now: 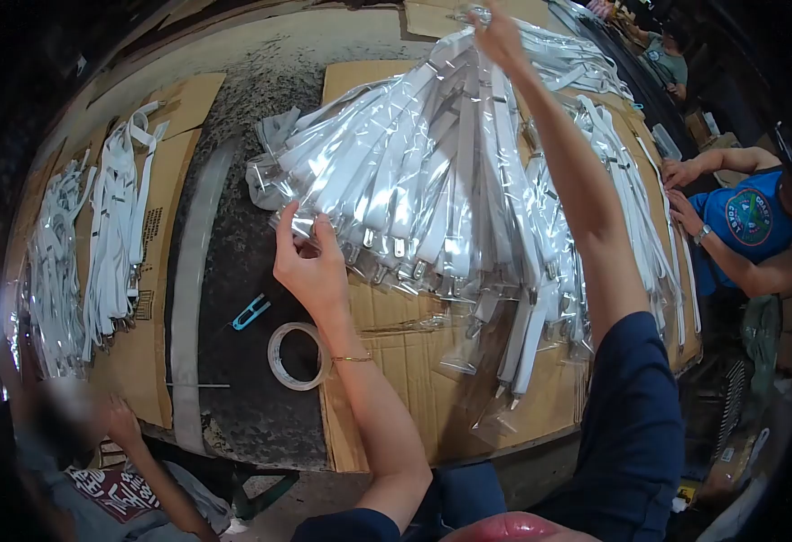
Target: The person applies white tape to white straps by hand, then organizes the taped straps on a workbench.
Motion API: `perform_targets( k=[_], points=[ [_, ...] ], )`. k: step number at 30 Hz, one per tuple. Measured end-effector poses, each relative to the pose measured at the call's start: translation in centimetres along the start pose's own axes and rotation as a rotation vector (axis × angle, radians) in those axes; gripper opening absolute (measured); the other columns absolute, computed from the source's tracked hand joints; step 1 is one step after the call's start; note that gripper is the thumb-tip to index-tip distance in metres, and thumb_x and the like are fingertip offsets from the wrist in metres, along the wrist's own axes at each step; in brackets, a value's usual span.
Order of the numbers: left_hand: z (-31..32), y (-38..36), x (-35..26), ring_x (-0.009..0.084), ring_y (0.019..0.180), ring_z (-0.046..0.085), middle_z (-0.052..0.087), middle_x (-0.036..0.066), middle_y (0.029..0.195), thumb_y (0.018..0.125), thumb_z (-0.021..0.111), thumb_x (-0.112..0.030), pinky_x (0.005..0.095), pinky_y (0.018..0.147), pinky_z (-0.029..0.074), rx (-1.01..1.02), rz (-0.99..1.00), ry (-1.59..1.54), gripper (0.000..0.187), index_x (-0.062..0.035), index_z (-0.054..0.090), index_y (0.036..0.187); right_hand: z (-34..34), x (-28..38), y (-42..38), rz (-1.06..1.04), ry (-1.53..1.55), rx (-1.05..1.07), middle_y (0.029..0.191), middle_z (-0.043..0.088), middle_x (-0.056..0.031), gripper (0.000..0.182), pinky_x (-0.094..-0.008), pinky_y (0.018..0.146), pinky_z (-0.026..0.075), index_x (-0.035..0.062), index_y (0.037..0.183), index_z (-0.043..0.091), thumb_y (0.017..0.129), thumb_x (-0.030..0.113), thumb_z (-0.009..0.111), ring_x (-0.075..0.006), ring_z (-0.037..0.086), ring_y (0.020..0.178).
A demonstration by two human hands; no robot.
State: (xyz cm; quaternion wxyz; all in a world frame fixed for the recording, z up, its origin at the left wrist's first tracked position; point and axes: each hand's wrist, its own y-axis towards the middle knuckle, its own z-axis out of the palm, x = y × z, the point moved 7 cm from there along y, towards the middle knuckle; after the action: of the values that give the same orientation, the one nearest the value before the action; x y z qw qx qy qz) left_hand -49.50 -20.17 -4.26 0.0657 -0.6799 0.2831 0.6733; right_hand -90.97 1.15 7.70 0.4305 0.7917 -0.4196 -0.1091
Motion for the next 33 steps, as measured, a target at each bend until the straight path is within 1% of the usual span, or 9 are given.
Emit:
perform_targets(
  k=[1, 5, 7, 9, 14, 20, 25, 29, 33],
  points=[
    [0.0, -0.2, 0.2, 0.0108, 0.07, 0.056, 0.064, 0.005, 0.086, 0.085, 0.069, -0.008, 0.0251, 0.065, 0.046, 0.043, -0.074, 0.061, 0.033, 0.0011, 0.063, 0.117, 0.2, 1.9, -1.3, -0.048, 0.081, 0.125, 0.141, 0.051, -0.0148, 0.057, -0.0422, 0.106, 0.039, 0.0046, 0.142, 0.043, 0.097, 0.038, 0.054, -0.0328, 0.05, 0.128],
    [0.1, -0.2, 0.1, 0.021, 0.087, 0.062, 0.063, 0.011, 0.093, 0.082, 0.071, -0.008, 0.0334, 0.081, 0.049, -0.067, 0.231, 0.151, 0.038, 0.0003, 0.063, 0.118, 4.9, 1.1, -4.9, -0.048, -0.119, 0.324, 0.147, 0.042, -0.0149, 0.055, -0.0587, 0.106, 0.032, 0.0081, 0.138, 0.044, 0.094, 0.038, 0.056, -0.0335, 0.036, 0.139],
    [0.8, -0.2, 0.5, 0.0332, 0.104, 0.058, 0.058, 0.018, 0.109, 0.08, 0.072, -0.008, 0.0423, 0.087, 0.049, 0.021, 0.222, 0.261, 0.04, -0.0005, 0.062, 0.118, 2.2, 1.7, -4.4, -0.141, -0.008, 0.047, 0.153, 0.033, -0.015, 0.063, -0.0594, 0.109, 0.029, 0.0104, 0.146, 0.035, 0.094, 0.039, 0.055, -0.0336, 0.035, 0.139],
    [0.6, -0.2, 0.4, 0.0339, 0.103, 0.057, 0.055, 0.017, 0.109, 0.078, 0.072, -0.008, 0.0432, 0.093, 0.045, 0.018, 0.213, 0.213, 0.042, -0.0002, 0.061, 0.118, -1.6, 1.0, -5.0, -0.189, 0.079, -0.121, 0.147, 0.044, -0.0158, 0.057, -0.0526, 0.106, 0.036, 0.0083, 0.14, 0.047, 0.092, 0.038, 0.056, -0.0356, 0.046, 0.131],
    [0.2, -0.4, 0.2, 0.0328, 0.102, 0.056, 0.05, 0.016, 0.113, 0.078, 0.073, -0.007, 0.0414, 0.092, 0.045, -0.055, 0.206, 0.211, 0.043, -0.0008, 0.061, 0.119, -2.1, -5.5, -7.0, 0.431, 0.156, 0.178, 0.104, 0.072, -0.0158, 0.035, -0.0381, 0.088, 0.051, 0.0039, 0.104, 0.071, 0.086, 0.033, 0.064, -0.0351, 0.068, 0.097],
    [0.0, -0.5, 0.1, 0.0308, 0.098, 0.055, 0.054, 0.015, 0.107, 0.074, 0.077, -0.009, 0.0389, 0.084, 0.046, -0.082, 0.224, 0.13, 0.044, -0.001, 0.06, 0.115, 0.9, -5.9, -5.8, 0.544, 0.342, 0.113, 0.101, 0.073, -0.0157, 0.035, -0.0366, 0.086, 0.052, 0.0064, 0.108, 0.07, 0.08, 0.027, 0.073, -0.0266, 0.07, 0.094],
    [0.7, -0.2, 1.8, 0.0297, 0.096, 0.055, 0.057, 0.012, 0.109, 0.071, 0.08, -0.011, 0.0384, 0.087, 0.045, 0.078, 0.063, 0.165, 0.043, -0.0021, 0.063, 0.11, 1.5, -6.2, -2.7, 0.389, 0.293, -0.031, 0.112, 0.069, -0.0172, 0.039, -0.0383, 0.091, 0.051, 0.0064, 0.116, 0.066, 0.083, 0.027, 0.07, -0.0312, 0.067, 0.104],
    [1.1, -0.3, 1.2, 0.0282, 0.104, 0.052, 0.057, 0.01, 0.112, 0.071, 0.081, -0.013, 0.0373, 0.082, 0.044, 0.016, 0.298, 0.287, 0.037, -0.0054, 0.068, 0.106, 4.9, -8.1, -3.4, 0.36, 0.062, 0.308, 0.126, 0.061, -0.0219, 0.048, -0.0439, 0.101, 0.044, 0.0132, 0.129, 0.06, 0.092, 0.043, 0.057, -0.0401, 0.057, 0.118],
    [1.2, -0.6, 0.7, 0.0332, 0.106, 0.049, 0.054, 0.014, 0.117, 0.07, 0.08, -0.015, 0.0438, 0.092, 0.042, -0.011, 0.366, 0.271, 0.039, -0.0035, 0.067, 0.105, -0.8, -4.2, -5.5, 0.005, 0.123, -0.054, 0.129, 0.058, -0.0213, 0.048, -0.0413, 0.1, 0.044, 0.0099, 0.132, 0.055, 0.092, 0.035, 0.06, -0.0379, 0.056, 0.119]
  ],
)
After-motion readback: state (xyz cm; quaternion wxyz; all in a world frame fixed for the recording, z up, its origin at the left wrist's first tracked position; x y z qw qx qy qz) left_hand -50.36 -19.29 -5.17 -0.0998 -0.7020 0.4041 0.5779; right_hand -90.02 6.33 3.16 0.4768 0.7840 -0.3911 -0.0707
